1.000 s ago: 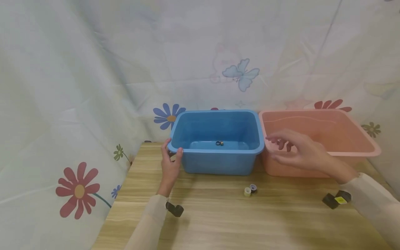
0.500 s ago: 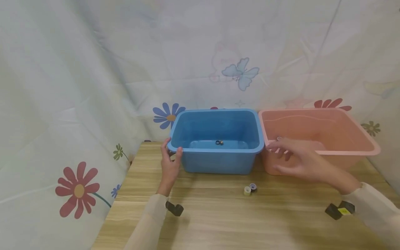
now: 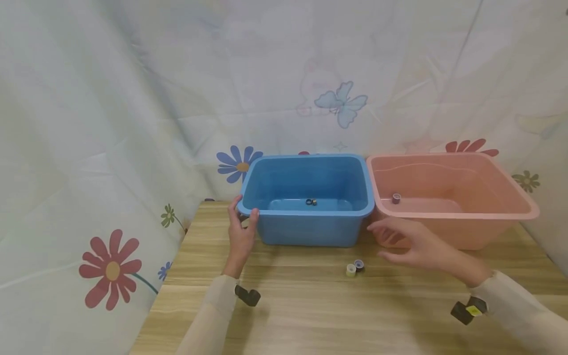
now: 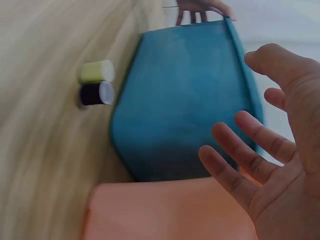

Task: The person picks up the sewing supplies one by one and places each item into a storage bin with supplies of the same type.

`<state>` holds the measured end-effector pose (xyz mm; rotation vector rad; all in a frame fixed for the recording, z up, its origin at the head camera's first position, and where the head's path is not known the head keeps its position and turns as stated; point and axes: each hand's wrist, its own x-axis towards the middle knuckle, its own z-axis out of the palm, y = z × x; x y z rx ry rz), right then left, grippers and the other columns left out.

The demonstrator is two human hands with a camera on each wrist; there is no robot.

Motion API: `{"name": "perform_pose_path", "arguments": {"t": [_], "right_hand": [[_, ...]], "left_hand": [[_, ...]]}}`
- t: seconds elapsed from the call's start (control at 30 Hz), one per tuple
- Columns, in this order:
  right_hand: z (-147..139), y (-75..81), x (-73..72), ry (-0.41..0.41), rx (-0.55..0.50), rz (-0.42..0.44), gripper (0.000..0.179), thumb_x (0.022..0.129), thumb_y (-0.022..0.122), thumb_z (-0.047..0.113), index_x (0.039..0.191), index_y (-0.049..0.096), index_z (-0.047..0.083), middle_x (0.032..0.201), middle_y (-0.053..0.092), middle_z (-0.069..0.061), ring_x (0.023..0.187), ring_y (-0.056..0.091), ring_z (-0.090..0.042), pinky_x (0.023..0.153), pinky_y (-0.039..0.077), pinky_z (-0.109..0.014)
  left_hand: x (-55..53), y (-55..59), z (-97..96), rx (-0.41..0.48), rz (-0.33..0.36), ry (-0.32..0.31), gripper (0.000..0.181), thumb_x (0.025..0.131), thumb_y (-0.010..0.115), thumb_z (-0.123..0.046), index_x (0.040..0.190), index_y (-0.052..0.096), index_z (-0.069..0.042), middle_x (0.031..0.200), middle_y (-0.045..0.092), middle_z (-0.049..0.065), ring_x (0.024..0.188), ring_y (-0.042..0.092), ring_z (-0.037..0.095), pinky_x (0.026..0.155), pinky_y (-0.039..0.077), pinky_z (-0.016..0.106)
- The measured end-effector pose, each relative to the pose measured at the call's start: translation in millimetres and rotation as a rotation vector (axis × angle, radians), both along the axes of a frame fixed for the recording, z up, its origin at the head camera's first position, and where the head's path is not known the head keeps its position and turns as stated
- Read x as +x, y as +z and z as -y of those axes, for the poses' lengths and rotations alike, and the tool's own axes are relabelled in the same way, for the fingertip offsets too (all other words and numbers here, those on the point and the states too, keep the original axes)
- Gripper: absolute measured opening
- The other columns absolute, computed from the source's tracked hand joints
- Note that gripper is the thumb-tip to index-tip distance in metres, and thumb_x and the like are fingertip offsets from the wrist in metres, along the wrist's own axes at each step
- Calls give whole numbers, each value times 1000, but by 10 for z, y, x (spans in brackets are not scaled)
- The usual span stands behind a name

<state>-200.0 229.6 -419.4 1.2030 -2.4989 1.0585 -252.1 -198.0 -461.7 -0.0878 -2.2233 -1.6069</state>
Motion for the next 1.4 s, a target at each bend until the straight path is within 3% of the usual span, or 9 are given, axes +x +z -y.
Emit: {"name": "perform_pose_path", "arguments": {"t": [0.13,0.23,0.6,0.87,1.13,1.4], "right_hand": [[45,-194,-20,4,18,32,57,80,88,12,132,64,12,122,68,7,99,64,-10,78,60,-36],[70,-331,-39,0,30,39,58,79,89,13,131,64,11,124,67,7,102,62,-8,78,59,-35],[121,-640,-78,12,27,31,59,78,90,16,130,64,9,120,66,6,99,64,-23,77,57,-34],[157,-763,-94,-22,55,87,59,79,90,20,132,63,19,116,68,2,99,64,-22,84,55,-39],[187,-915,-122,-53,101,122,59,79,89,21,131,65,11,117,66,-4,102,63,-23,87,54,-43],[254,-1040,-131,-101,140,122,58,77,90,26,129,67,12,118,65,-4,104,63,-24,88,53,-45]], "left_hand": [[-127,-168,70,-4,-1,5,64,104,60,-34,158,26,-26,159,38,14,132,48,41,100,45,63],[-146,-204,87,-6,-8,2,63,103,60,-38,156,27,-33,158,40,9,130,50,38,99,47,62],[-123,-178,77,-20,-17,19,60,102,59,-48,153,29,-38,156,43,7,128,52,35,99,48,60],[-126,-191,81,-25,-19,17,60,103,58,-48,154,29,-38,156,41,6,129,51,35,100,47,61],[-136,-193,69,-30,-41,22,61,102,60,-47,154,30,-35,155,43,8,127,53,35,101,47,57],[-129,-190,72,-32,-45,22,61,102,59,-47,154,30,-35,154,44,8,127,53,35,101,47,57]]}}
